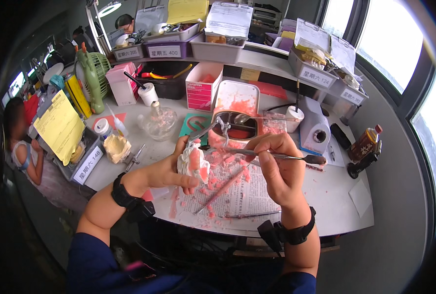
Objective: The person applies pink wax to a dental cast using a metal spatula. They repeatedly scoop material from a container and smooth it onto the cast held in a metal clamp.
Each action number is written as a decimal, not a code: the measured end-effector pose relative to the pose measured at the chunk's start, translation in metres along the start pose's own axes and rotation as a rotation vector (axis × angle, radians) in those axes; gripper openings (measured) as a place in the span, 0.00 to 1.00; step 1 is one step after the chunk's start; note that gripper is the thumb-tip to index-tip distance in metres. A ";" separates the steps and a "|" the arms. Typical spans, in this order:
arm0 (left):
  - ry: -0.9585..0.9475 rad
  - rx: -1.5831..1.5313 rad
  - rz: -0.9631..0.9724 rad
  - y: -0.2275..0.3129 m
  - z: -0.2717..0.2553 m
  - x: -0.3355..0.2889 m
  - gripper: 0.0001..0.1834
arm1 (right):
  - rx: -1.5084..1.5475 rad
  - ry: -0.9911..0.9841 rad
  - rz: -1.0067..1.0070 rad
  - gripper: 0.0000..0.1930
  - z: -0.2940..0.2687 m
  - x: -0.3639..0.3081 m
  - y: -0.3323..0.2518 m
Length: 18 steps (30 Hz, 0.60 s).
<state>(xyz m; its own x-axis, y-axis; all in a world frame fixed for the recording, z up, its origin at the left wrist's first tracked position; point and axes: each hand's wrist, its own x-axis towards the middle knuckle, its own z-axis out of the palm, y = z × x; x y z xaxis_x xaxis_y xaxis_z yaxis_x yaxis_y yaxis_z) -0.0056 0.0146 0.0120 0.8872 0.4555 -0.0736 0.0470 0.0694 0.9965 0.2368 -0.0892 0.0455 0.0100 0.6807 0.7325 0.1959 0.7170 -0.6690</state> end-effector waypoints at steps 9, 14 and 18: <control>-0.006 0.032 0.042 -0.002 0.000 0.001 0.56 | -0.059 0.264 0.265 0.14 -0.025 0.009 0.030; 0.012 0.010 0.046 -0.003 0.000 0.001 0.52 | -0.181 0.344 0.186 0.13 -0.029 0.010 0.030; -0.010 0.014 0.016 -0.009 -0.003 0.004 0.51 | -0.453 0.175 0.313 0.12 -0.030 0.007 0.044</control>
<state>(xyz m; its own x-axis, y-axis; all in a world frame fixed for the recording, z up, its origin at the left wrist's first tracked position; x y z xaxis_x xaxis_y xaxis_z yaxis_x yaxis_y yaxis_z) -0.0034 0.0182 0.0022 0.8926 0.4471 -0.0572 0.0390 0.0497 0.9980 0.2747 -0.0573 0.0249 0.2900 0.7872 0.5443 0.5577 0.3231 -0.7645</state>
